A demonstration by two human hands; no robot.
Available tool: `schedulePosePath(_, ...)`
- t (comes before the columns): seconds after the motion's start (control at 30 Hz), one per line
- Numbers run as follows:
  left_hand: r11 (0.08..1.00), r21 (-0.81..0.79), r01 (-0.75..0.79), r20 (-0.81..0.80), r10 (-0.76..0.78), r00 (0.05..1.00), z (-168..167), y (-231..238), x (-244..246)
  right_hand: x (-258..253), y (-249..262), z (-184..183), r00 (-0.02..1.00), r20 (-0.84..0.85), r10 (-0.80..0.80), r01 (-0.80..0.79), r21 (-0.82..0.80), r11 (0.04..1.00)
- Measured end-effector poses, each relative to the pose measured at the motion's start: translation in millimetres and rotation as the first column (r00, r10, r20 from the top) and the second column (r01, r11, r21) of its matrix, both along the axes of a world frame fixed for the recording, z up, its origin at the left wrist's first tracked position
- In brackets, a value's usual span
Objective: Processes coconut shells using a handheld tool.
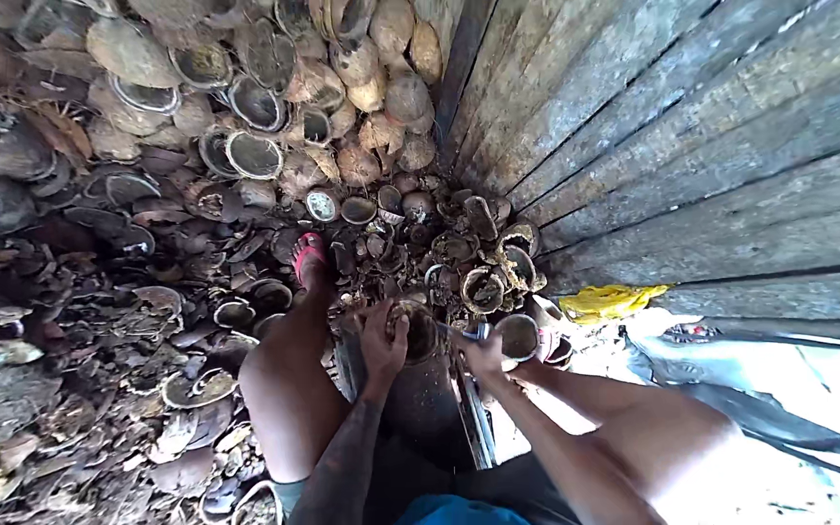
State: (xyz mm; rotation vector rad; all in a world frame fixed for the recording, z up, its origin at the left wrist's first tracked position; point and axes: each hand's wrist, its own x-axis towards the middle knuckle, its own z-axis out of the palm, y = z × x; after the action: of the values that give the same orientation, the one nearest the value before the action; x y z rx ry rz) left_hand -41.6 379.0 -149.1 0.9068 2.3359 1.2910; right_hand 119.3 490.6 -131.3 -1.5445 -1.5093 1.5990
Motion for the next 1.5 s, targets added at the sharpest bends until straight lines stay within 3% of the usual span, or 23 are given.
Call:
schedulePosePath(0.1, 1.000, -0.005, 0.017, 0.000, -0.017, 1.000, 3, 4, -2, -9, 65, -3, 0.928, 0.055, 0.369, -0.373, 0.089, 0.924)
schedulePosePath(0.17, 1.000, -0.022, 0.022, 0.009, -0.022, 1.000, 2, -4, -3, -12, 64, 8, 0.895, 0.141, 0.423, -0.432, 0.038, 0.901)
schedulePosePath(0.23, 0.999, -0.007, -0.046, 0.003, 0.046, 0.999, 6, -7, -9, -6, 23, 27, 0.947, 0.112, 0.301, -0.304, 0.006, 0.953)
schedulePosePath(0.3, 0.995, -0.017, -0.096, 0.018, 0.096, 0.995, 7, -7, -8, 1, -34, 44, 1.000, -0.013, 0.001, -0.004, -0.170, 0.985)
schedulePosePath(0.37, 0.995, -0.083, -0.061, -0.049, 0.057, 0.997, 1, -2, -1, -3, -63, 46, 0.964, -0.022, -0.266, 0.242, -0.349, 0.905)
schedulePosePath(0.4, 0.994, -0.079, -0.070, -0.098, 0.062, 0.993, -5, 3, 0, -5, -59, 38, 0.957, 0.017, -0.290, 0.278, -0.346, 0.896)
schedulePosePath(0.43, 0.995, -0.056, -0.084, -0.142, 0.076, 0.987, -9, 10, -3, -6, -43, 29, 0.970, 0.043, -0.241, 0.242, -0.314, 0.918)
schedulePosePath(0.5, 0.998, -0.009, -0.058, -0.164, 0.056, 0.985, -8, 16, -8, -5, 5, 16, 0.996, 0.094, 0.009, 0.015, -0.255, 0.967)
schedulePosePath(0.6, 0.999, -0.049, -0.020, -0.137, 0.013, 0.991, -4, 16, -9, -30, 77, 23, 0.867, 0.242, 0.435, -0.376, -0.254, 0.891)
schedulePosePath(0.67, 0.996, -0.090, -0.022, -0.123, 0.011, 0.992, -2, 17, -8, -42, 93, 25, 0.780, 0.326, 0.534, -0.499, -0.192, 0.845)
schedulePosePath(0.73, 0.990, -0.140, -0.026, -0.098, 0.012, 0.995, 3, 17, -10, -33, 79, 22, 0.788, 0.334, 0.516, -0.538, -0.032, 0.842)
schedulePosePath(0.8, 0.988, -0.146, -0.041, -0.109, 0.025, 0.994, 6, 19, -10, -17, 46, 24, 0.847, 0.318, 0.426, -0.477, 0.101, 0.873)
schedulePosePath(0.9, 0.984, -0.126, -0.122, -0.146, 0.103, 0.984, 3, 16, 2, 5, -25, 24, 0.971, 0.211, 0.117, -0.150, 0.152, 0.977)
schedulePosePath(0.97, 0.977, -0.102, -0.189, -0.158, 0.172, 0.972, 6, 18, 9, 10, -62, 32, 0.992, 0.106, -0.066, 0.047, 0.174, 0.984)
schedulePosePath(1.03, 0.978, -0.089, -0.190, -0.153, 0.175, 0.973, 6, 19, 11, 8, -70, 32, 0.988, 0.052, -0.146, 0.137, 0.160, 0.978)
schedulePosePath(1.1, 0.986, -0.077, -0.150, -0.149, 0.138, 0.979, -1, 18, 3, 0, -39, 14, 0.995, 0.048, -0.087, 0.078, 0.156, 0.985)
schedulePosePath(1.2, 0.988, -0.110, -0.110, -0.127, 0.095, 0.987, 0, 19, -5, -9, 43, -36, 0.956, -0.085, 0.281, -0.248, 0.277, 0.928)
schedulePosePath(1.3, 0.978, -0.203, -0.045, -0.095, 0.027, 0.995, 5, 21, -13, -21, 77, -43, 0.891, -0.128, 0.435, -0.377, 0.323, 0.868)
schedulePosePath(1.4, 0.978, -0.206, 0.027, -0.005, -0.029, 1.000, 7, 16, -26, 3, 29, -20, 0.958, -0.006, 0.288, -0.281, 0.197, 0.939)
schedulePosePath(1.5, 0.989, -0.134, -0.057, 0.085, 0.069, 0.994, 20, 9, -14, 8, -54, 17, 0.999, -0.009, -0.051, 0.050, -0.072, 0.996)
